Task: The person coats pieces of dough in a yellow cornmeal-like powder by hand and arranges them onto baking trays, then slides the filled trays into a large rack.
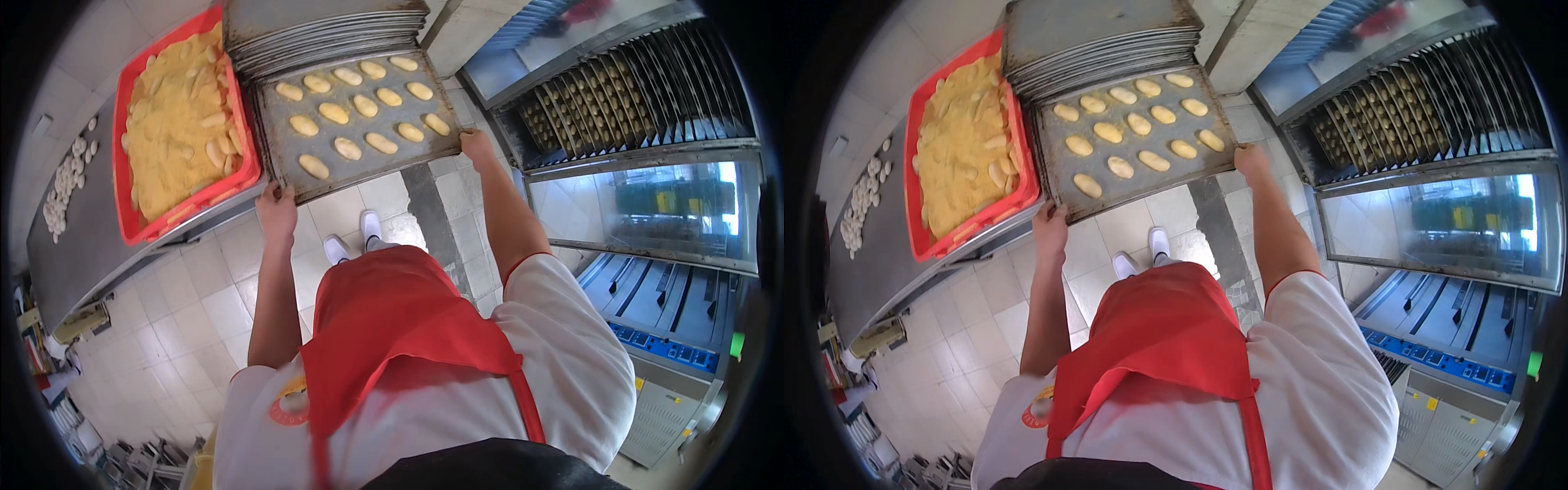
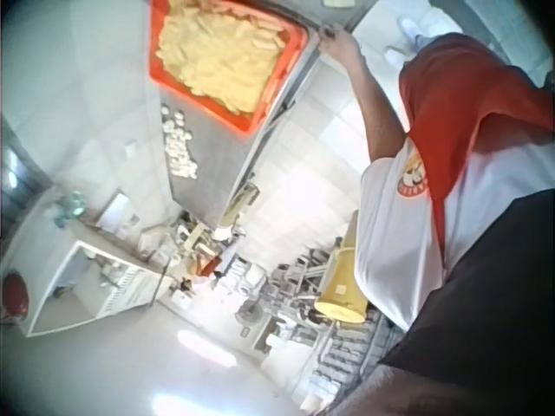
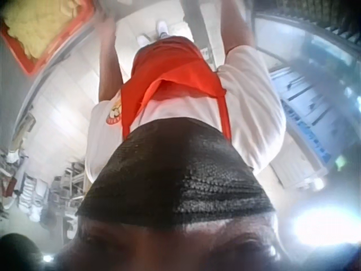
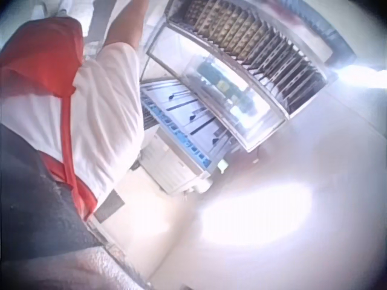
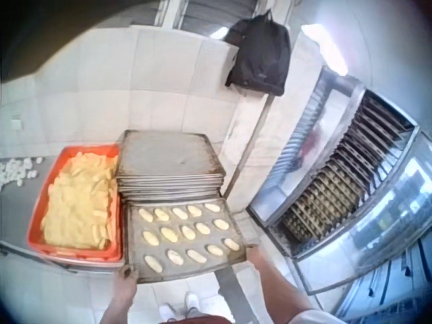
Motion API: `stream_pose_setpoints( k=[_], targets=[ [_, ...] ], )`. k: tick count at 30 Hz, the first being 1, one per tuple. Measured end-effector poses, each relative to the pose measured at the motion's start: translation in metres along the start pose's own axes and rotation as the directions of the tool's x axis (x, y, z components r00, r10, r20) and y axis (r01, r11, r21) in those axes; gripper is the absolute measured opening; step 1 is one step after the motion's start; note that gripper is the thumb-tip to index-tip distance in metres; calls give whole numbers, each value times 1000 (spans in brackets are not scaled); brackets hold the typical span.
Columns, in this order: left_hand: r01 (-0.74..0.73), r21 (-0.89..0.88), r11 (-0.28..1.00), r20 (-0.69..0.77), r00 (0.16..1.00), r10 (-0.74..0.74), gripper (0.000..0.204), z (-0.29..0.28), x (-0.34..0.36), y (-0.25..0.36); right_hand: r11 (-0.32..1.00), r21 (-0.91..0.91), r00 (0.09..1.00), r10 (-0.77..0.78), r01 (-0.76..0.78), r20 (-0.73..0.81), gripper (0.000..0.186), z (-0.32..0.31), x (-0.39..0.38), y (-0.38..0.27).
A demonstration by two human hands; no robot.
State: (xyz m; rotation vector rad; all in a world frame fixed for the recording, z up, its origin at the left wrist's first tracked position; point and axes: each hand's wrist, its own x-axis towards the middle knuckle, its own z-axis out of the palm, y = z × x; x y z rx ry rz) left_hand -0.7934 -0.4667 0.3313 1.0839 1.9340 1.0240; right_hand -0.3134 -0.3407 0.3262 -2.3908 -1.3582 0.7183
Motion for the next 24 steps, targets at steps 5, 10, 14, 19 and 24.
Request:
stream_pose_setpoints(
  k=[5, 10, 14, 19, 24],
  targets=[
    [317, -415, 853, 276, 937, -214, 42, -23, 15, -6, 944, 324, 998, 58, -66, 35, 34, -7, 0, -11],
    [380, -406, 831, 477, 864, -162, 48, -23, 5, 10, 420, 861, 947, -9, -287, 320, 21, -37, -4, 13],
    [219, -411, 885, 497, 867, 16, 49, 1, -34, 37, 262, 915, 932, -112, -307, 345, 26, -51, 1, 52],
    [101, -301, 948, 484, 873, 61, 56, 63, -109, 75, 144, 946, 923, -219, -289, 316, 22, -97, 12, 126],
    [53, -387, 921, 461, 876, 143, 63, 182, -187, 129, -60, 977, 949, -256, -205, 184, 28, -174, -27, 182]
  ],
)
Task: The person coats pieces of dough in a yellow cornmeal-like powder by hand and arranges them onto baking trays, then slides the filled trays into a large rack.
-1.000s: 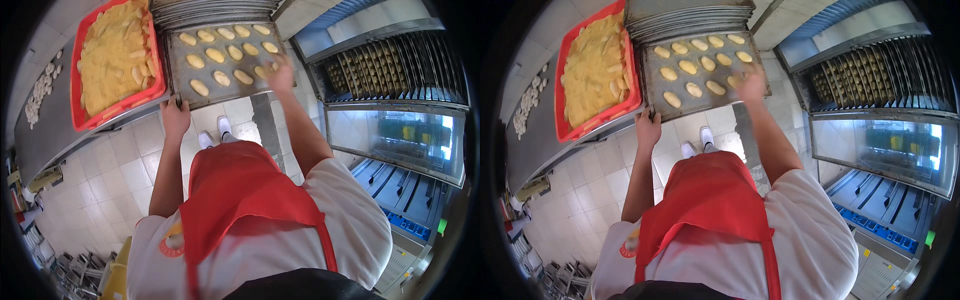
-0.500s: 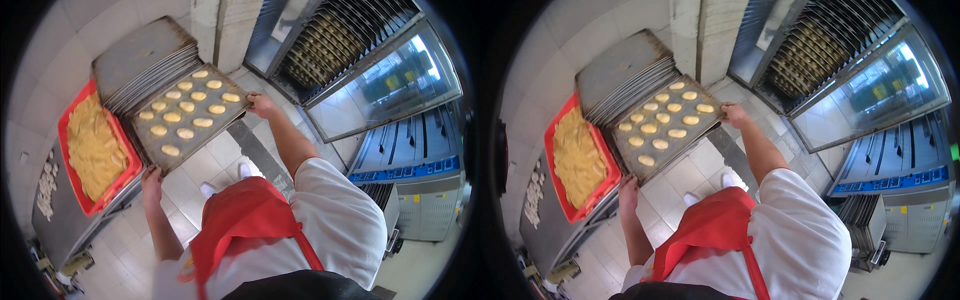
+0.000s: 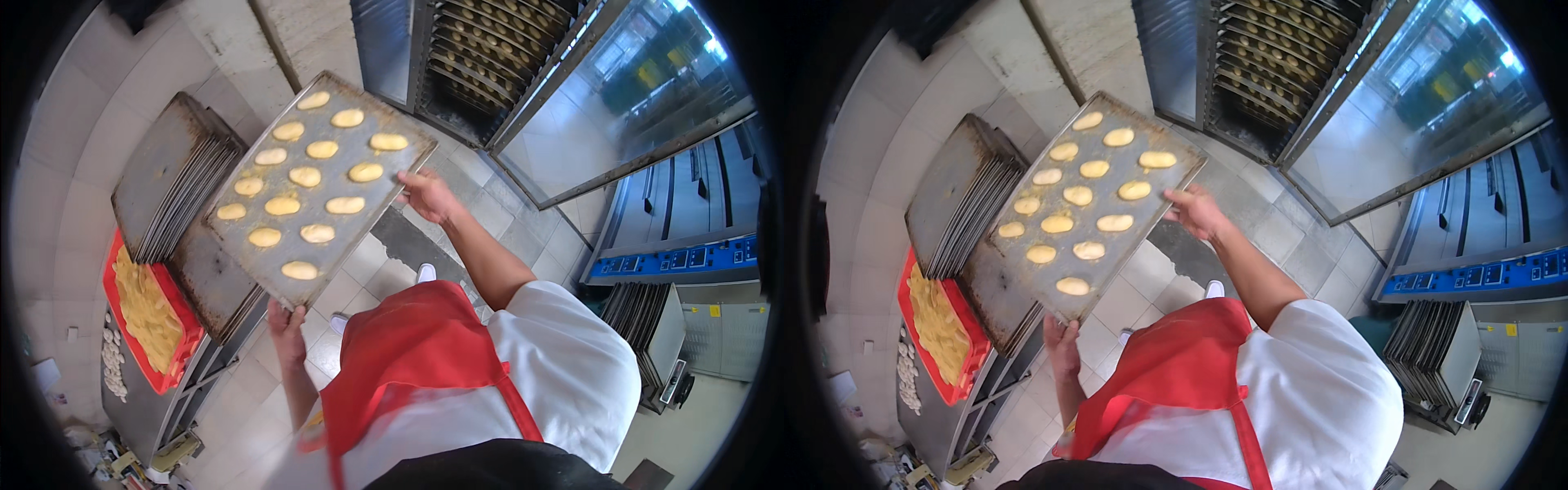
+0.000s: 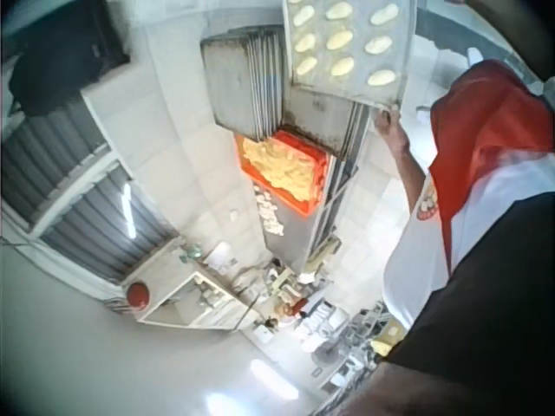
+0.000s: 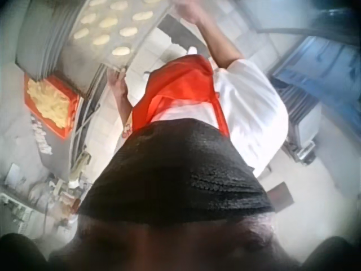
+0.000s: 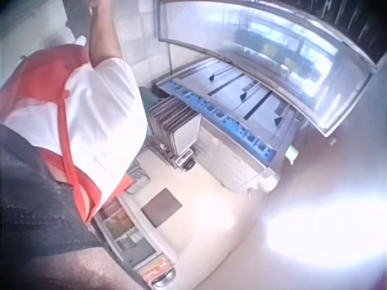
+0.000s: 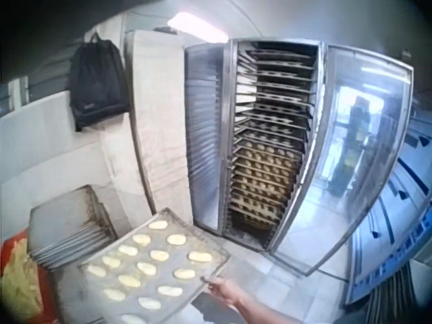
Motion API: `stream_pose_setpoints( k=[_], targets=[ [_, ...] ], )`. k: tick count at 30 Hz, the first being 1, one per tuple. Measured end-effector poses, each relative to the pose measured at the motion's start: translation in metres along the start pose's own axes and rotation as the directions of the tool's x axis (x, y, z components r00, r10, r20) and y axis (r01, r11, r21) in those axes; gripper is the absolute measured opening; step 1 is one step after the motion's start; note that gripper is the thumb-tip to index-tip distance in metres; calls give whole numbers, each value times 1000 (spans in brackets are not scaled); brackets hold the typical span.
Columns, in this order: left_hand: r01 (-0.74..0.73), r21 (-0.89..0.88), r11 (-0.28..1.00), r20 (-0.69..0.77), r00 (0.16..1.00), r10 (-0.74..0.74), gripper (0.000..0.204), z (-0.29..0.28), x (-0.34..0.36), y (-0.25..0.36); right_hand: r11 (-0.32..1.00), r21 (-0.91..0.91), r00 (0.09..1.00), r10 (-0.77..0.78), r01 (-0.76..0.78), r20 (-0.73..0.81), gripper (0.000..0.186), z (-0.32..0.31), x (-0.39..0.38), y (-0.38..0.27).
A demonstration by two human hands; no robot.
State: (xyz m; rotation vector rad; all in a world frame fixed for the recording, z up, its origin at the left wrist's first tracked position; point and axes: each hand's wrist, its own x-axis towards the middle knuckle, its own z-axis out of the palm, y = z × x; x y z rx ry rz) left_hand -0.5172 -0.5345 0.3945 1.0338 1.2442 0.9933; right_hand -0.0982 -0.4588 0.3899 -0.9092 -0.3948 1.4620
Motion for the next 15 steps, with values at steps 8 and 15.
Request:
stream_pose_setpoints(
  k=[8, 15],
  targets=[
    [11, 32, 999, 262, 965, -19, 69, 187, 100, -41, 999, 12, 983, 33, -32, -178, 36, -142, -15, -64],
    [-73, 193, 979, 528, 848, -41, 65, 291, 289, -151, 960, 280, 924, 137, -34, -356, 30, -298, 59, -35]
  ],
)
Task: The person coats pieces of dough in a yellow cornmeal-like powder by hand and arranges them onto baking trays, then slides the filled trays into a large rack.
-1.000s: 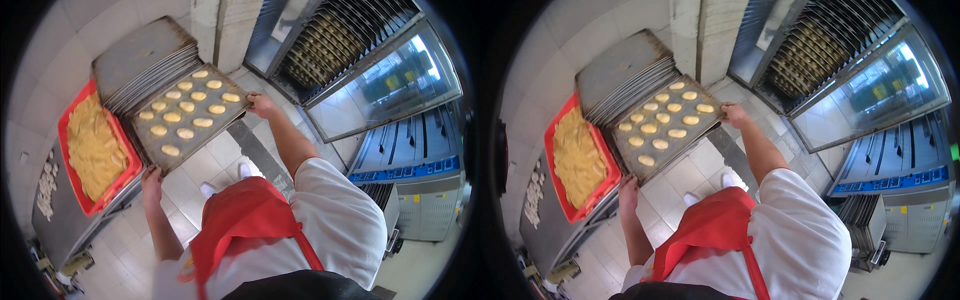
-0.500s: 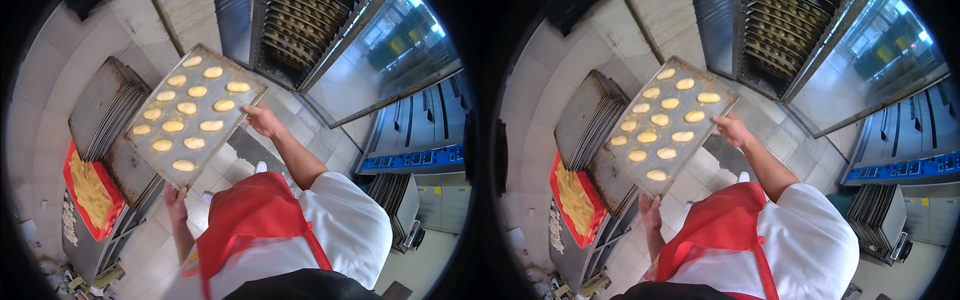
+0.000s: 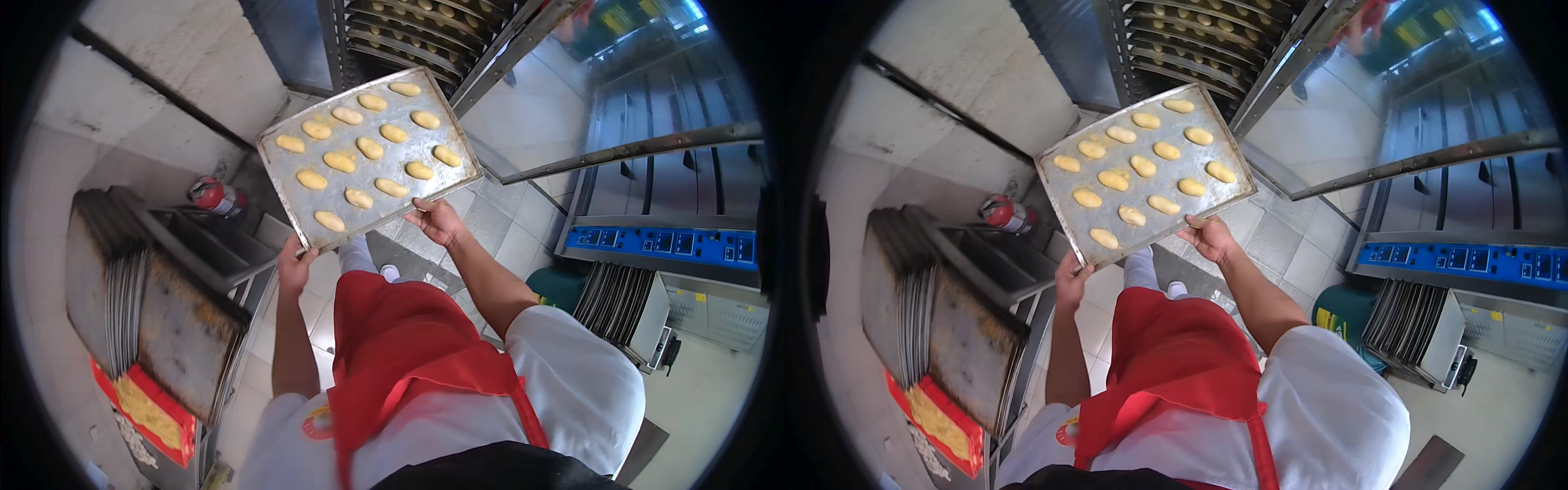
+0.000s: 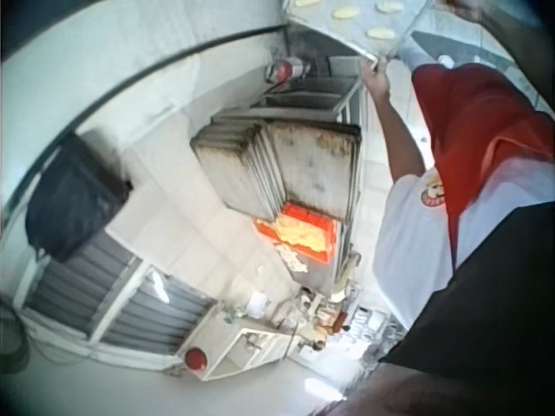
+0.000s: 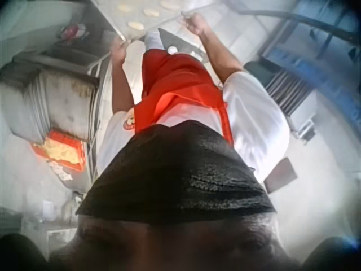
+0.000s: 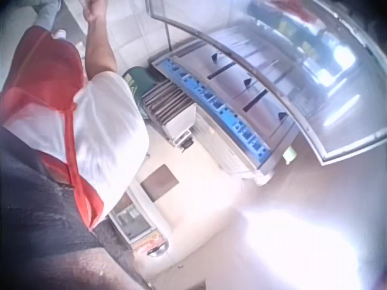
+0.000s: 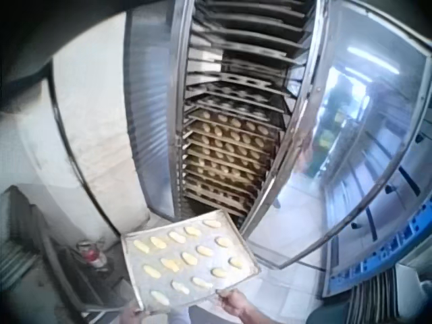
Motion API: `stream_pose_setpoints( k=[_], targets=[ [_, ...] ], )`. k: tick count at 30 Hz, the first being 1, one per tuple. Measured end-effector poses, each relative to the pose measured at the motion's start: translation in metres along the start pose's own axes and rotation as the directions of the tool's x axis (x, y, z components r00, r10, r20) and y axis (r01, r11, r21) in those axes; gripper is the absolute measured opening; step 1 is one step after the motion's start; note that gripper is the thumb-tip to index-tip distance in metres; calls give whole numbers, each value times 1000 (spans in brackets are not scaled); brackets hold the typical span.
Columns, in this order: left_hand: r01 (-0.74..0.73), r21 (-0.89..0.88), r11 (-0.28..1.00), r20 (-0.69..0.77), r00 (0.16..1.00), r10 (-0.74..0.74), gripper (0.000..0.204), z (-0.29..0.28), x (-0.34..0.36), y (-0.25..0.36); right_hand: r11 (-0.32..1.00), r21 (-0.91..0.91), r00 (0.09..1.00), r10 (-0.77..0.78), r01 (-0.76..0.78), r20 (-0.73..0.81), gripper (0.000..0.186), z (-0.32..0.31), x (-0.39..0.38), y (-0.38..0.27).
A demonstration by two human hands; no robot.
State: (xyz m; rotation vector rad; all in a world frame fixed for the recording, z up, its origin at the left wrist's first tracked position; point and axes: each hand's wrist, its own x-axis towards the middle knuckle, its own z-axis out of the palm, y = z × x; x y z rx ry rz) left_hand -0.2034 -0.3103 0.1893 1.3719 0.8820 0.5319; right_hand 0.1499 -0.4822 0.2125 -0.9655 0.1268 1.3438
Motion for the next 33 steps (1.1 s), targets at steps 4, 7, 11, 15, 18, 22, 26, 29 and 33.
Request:
stream_pose_setpoints(
  k=[4, 7, 11, 15, 18, 22, 26, 29, 33],
  targets=[
    [76, 67, 995, 99, 992, -82, 59, 6, 129, -39, 981, 190, 982, 66, -32, -177, 31, -48, 91, 13],
    [87, 55, 995, 166, 982, -95, 59, -3, 224, -82, 970, 241, 965, 82, -20, -250, 31, -62, 157, 20],
    [135, 148, 980, 241, 956, -168, 56, -11, 345, -122, 927, 374, 937, 118, 14, -329, 31, -80, 256, 23],
    [166, 290, 942, 274, 929, -248, 55, -10, 421, -119, 886, 455, 920, 97, 94, -380, 37, -90, 301, 32],
    [143, 344, 928, 345, 900, -266, 58, -9, 495, -115, 858, 495, 895, 108, 137, -434, 37, -74, 340, 17],
    [308, 323, 895, 372, 828, -419, 60, 6, 596, -103, 830, 491, 891, -17, 266, -453, 37, -68, 405, -7],
    [29, 540, 841, 375, 887, -271, 60, 23, 643, -99, 810, 516, 851, 42, 278, -524, 37, -64, 447, -42],
    [103, 404, 909, 226, 952, -208, 66, 51, 641, -91, 773, 532, 852, -19, 344, -523, 36, -74, 479, -67],
    [294, 271, 917, 25, 950, -312, 79, 38, 587, -116, 777, 514, 863, -72, 363, -500, 33, -90, 530, -99]
  ],
)
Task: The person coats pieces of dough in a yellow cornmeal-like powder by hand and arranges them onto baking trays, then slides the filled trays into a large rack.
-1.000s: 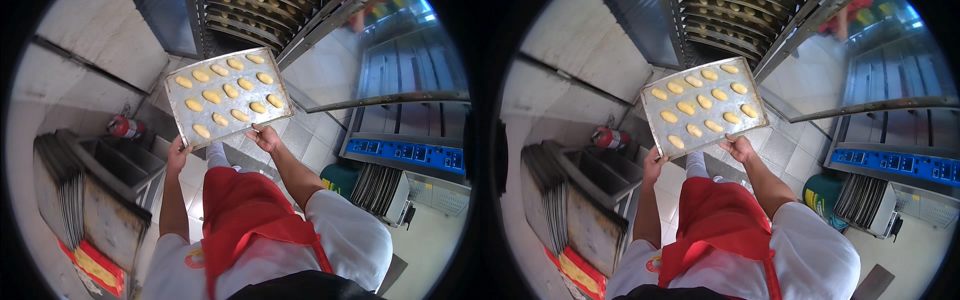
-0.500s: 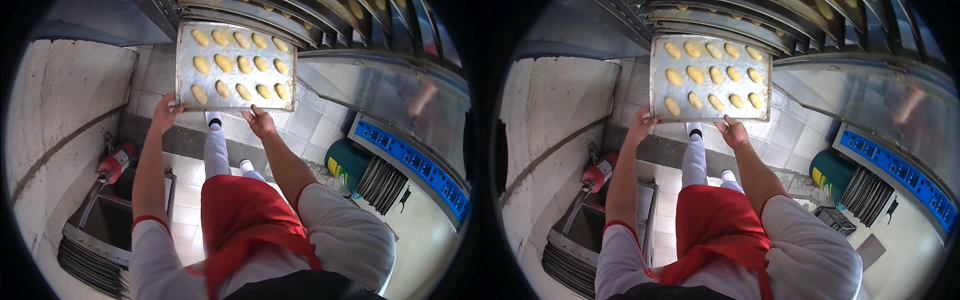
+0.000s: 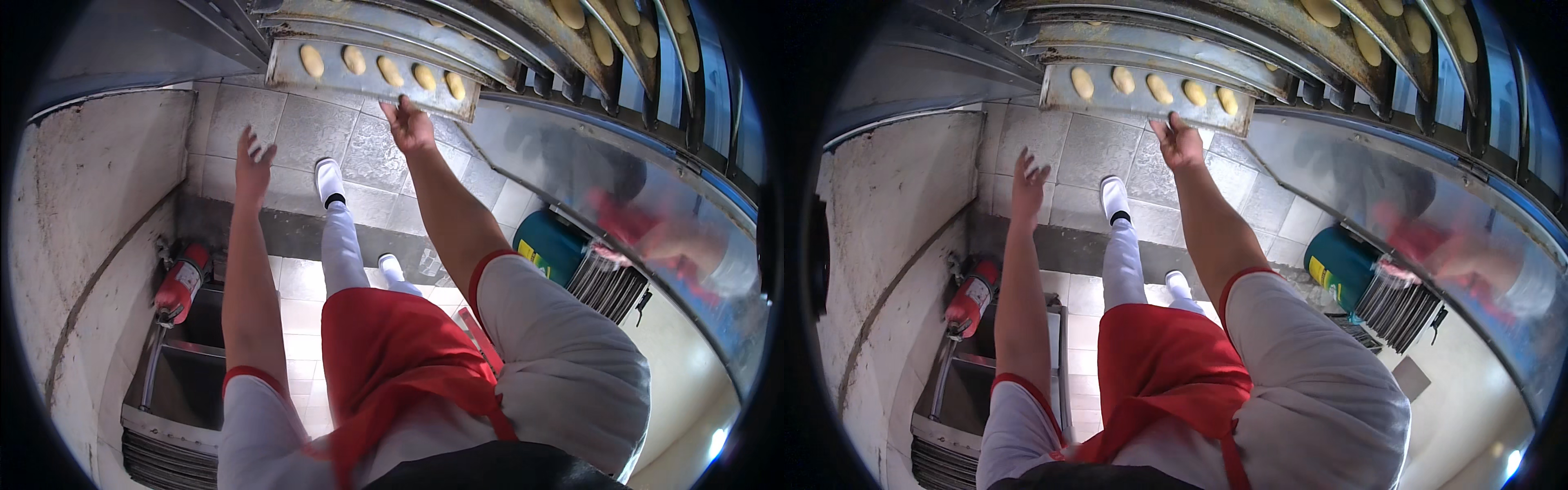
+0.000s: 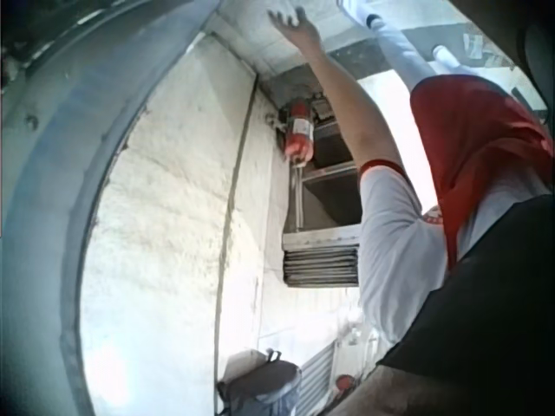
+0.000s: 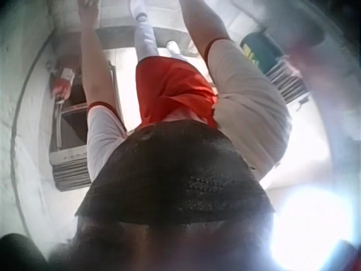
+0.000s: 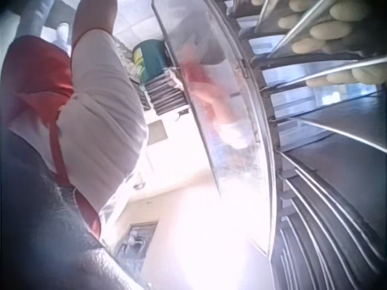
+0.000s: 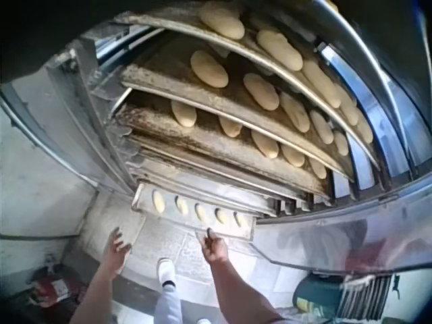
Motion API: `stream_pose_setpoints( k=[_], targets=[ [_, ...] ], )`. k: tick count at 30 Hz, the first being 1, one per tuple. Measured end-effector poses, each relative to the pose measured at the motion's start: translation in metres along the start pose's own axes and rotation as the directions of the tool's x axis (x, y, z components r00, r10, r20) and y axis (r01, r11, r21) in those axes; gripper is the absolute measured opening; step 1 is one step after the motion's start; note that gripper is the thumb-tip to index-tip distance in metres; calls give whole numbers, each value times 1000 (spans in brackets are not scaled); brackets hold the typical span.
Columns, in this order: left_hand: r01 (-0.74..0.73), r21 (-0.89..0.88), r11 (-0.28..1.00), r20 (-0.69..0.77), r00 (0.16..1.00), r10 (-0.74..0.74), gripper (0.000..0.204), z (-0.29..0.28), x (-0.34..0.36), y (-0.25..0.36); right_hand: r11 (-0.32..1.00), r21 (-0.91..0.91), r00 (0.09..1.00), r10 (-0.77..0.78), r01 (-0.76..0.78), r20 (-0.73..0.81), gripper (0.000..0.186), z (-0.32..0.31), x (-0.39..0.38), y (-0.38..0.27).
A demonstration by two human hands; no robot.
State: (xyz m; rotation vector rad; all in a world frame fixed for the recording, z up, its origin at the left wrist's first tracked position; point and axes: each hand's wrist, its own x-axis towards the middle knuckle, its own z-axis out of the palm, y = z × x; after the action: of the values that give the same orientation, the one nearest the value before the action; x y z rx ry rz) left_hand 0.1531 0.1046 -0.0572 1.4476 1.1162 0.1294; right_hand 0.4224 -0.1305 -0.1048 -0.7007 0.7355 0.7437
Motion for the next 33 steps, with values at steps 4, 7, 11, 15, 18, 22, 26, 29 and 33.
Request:
stream_pose_setpoints(
  k=[4, 7, 11, 15, 18, 22, 26, 29, 33],
  targets=[
    [260, -1, 966, -7, 966, -260, 86, -11, -90, -85, 998, -36, 998, -51, 52, 37, 27, 31, 43, -10],
    [398, -66, 915, -57, 914, -402, 85, -14, -176, -144, 984, -76, 987, -156, 159, 50, 22, 63, 38, -15],
    [461, 11, 887, -64, 886, -460, 84, -7, -260, -156, 951, -300, 944, 33, 71, 328, 35, 52, 6, -45],
    [531, -138, 836, -115, 830, -546, 81, 7, -343, -168, 839, -538, 940, 243, -79, 241, 62, 18, -105, -20],
    [374, -187, 908, -120, 909, -399, 75, 18, -382, -133, 611, -791, 945, 257, 1, 200, 54, -58, -173, -22],
    [146, -247, 958, -49, 986, -162, 60, 31, -455, -66, -536, -732, 904, 178, 420, 388, 59, -200, -228, -51],
    [-87, -127, 988, 63, 993, 95, 55, 34, -560, -27, -729, -508, 889, 376, 458, 262, 71, -284, -303, -90],
    [-156, -108, 982, 3, 988, 157, 57, 5, -657, 38, -753, -529, 904, 424, 391, 65, 73, -292, -342, -112],
    [-241, -163, 957, -96, 969, 228, 57, -36, -738, 56, -867, -107, 820, 410, 486, 400, 63, -268, -331, -127]
  ],
)
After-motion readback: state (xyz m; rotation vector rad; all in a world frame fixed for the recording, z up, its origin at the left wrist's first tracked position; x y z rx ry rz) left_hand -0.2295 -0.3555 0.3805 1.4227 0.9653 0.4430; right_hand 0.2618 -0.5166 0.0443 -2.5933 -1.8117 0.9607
